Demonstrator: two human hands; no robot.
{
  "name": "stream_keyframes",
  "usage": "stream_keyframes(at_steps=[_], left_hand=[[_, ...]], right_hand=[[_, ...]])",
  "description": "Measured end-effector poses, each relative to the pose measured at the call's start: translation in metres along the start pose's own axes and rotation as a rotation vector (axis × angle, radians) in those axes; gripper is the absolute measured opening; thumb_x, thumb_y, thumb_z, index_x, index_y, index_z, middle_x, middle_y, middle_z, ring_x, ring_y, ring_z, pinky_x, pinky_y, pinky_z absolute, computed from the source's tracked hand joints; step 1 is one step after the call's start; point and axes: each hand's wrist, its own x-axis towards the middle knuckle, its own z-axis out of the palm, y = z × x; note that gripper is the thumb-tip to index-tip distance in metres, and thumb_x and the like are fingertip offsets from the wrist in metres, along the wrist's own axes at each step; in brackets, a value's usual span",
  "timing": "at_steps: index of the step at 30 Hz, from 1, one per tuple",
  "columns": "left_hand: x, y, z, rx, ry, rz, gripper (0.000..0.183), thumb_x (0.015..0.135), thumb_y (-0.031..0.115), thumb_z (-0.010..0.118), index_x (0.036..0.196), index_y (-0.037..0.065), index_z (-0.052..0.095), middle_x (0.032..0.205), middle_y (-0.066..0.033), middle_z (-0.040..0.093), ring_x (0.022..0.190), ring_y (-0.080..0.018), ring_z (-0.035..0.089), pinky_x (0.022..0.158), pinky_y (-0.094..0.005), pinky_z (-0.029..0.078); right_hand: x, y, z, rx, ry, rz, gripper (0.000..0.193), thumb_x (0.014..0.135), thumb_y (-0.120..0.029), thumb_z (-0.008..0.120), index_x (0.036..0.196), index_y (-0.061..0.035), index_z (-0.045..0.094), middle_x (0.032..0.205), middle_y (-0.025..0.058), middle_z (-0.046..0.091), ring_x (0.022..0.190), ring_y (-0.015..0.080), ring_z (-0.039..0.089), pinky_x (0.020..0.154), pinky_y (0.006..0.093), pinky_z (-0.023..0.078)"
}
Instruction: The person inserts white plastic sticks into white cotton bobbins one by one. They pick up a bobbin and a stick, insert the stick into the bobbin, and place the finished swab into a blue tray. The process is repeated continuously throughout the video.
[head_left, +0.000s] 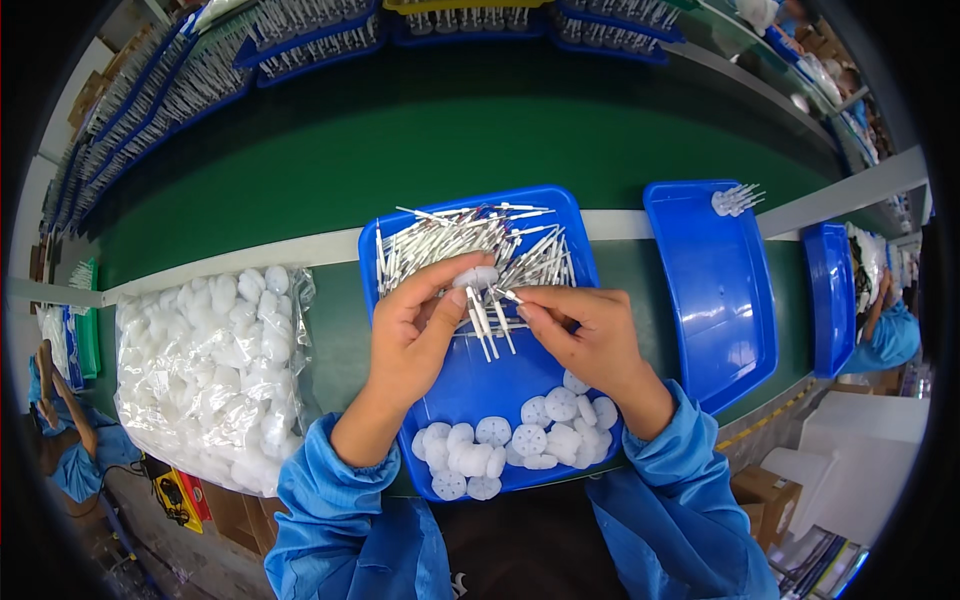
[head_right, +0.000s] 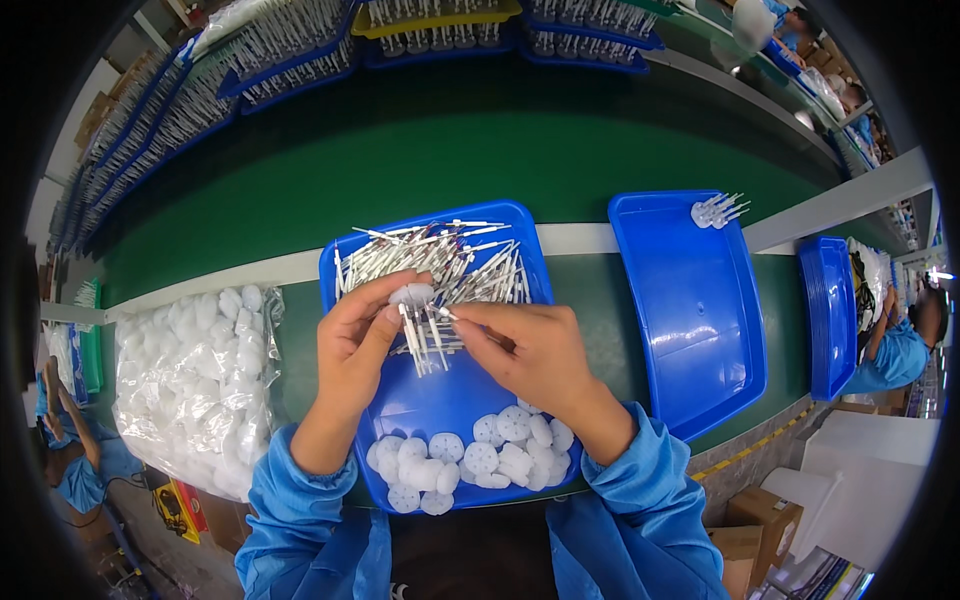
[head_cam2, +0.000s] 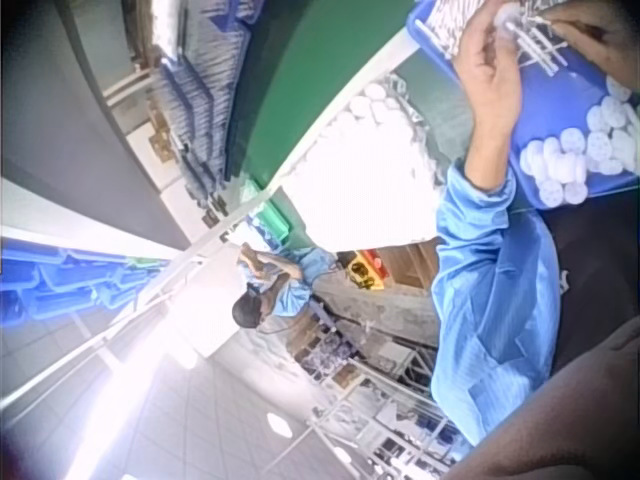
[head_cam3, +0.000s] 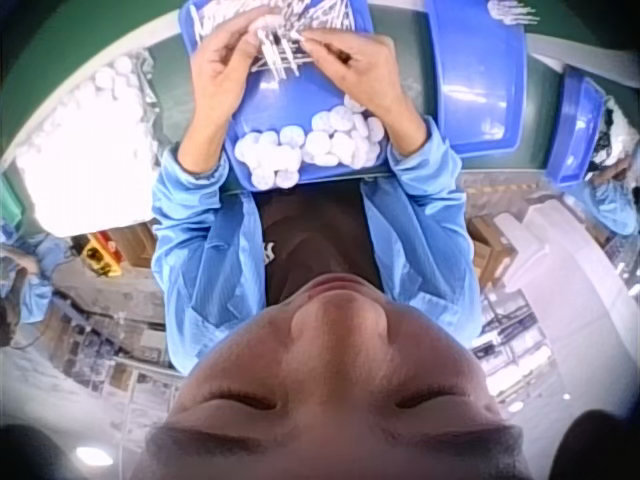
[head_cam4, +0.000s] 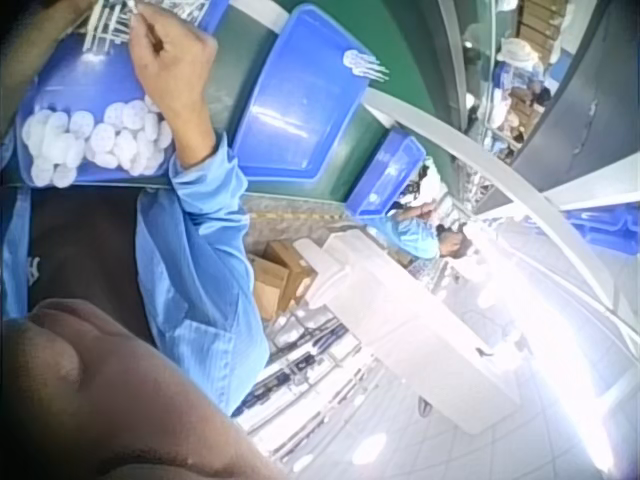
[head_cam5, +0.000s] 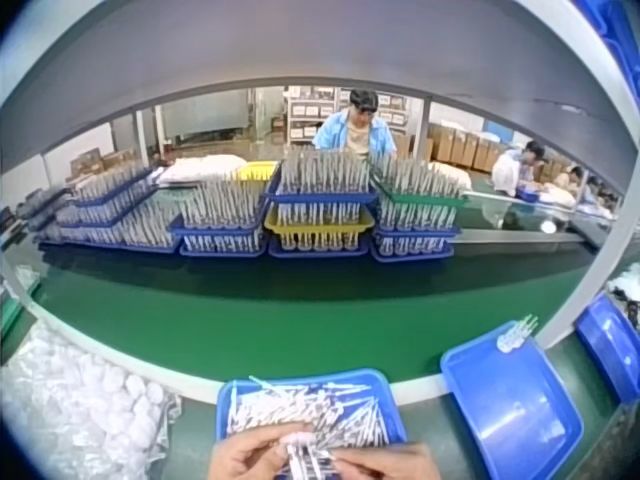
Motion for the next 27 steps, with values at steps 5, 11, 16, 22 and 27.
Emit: stream_keyframes(at_steps=[5,11,16,22,27], left_hand=[[0.0,0.0023,0.004,-0.052,0.028,-0.018,0.037,0.111,0.002,0.057,0.147,-0.004,0.061,0.143,-0.018,0.07,0.13,-0.0217,0.067,0.109,-0.0336,0.055],[-0.0009,0.0005,0.0039,-0.037,0.034,-0.039,0.036,0.11,0.0,0.058,0.145,-0.003,0.064,0.143,-0.0154,0.07,0.126,-0.0185,0.069,0.103,-0.0304,0.058],[-0.0012,-0.0045,0.0077,0.191,0.095,0.056,0.034,0.104,-0.001,0.067,0.138,0.003,0.073,0.13,-0.0147,0.076,0.112,-0.0164,0.072,0.091,-0.0295,0.061],[-0.0016,-0.0042,0.0068,0.367,0.121,0.086,0.035,0.102,-0.003,0.067,0.136,0.002,0.074,0.119,-0.0145,0.078,0.103,-0.0167,0.074,0.088,-0.0302,0.061],[-0.003,-0.0012,0.0047,0.342,0.064,0.009,0.032,0.108,-0.001,0.061,0.139,-0.005,0.069,0.133,-0.0158,0.075,0.114,-0.0182,0.073,0.098,-0.031,0.059]], right_hand=[[-0.0006,-0.0004,-0.0009,0.013,-0.008,0.044,0.017,0.092,-0.008,0.082,0.109,-0.0043,0.084,0.087,0.0101,0.082,0.062,0.0139,0.073,0.057,0.0272,0.056],[-0.0002,-0.0011,-0.0003,-0.008,0.003,0.042,0.018,0.092,-0.008,0.082,0.11,-0.0044,0.084,0.081,0.0099,0.079,0.059,0.0138,0.071,0.055,0.0275,0.054],[-0.0041,0.0058,0.0048,0.004,0.029,0.02,0.019,0.094,-0.004,0.082,0.113,-0.0012,0.083,0.059,0.0029,0.067,0.05,0.0039,0.057,0.049,0.0245,0.044],[-0.003,0.0019,0.0008,-0.048,0.031,0.037,0.018,0.093,-0.006,0.083,0.111,-0.0041,0.084,0.064,0.0047,0.069,0.052,0.0079,0.061,0.05,0.0266,0.047],[-0.001,0.0024,0.0053,-0.039,0.004,-0.049,0.019,0.093,-0.005,0.083,0.112,-0.0029,0.084,0.066,0.0054,0.07,0.055,0.0064,0.061,0.051,0.0259,0.046]])
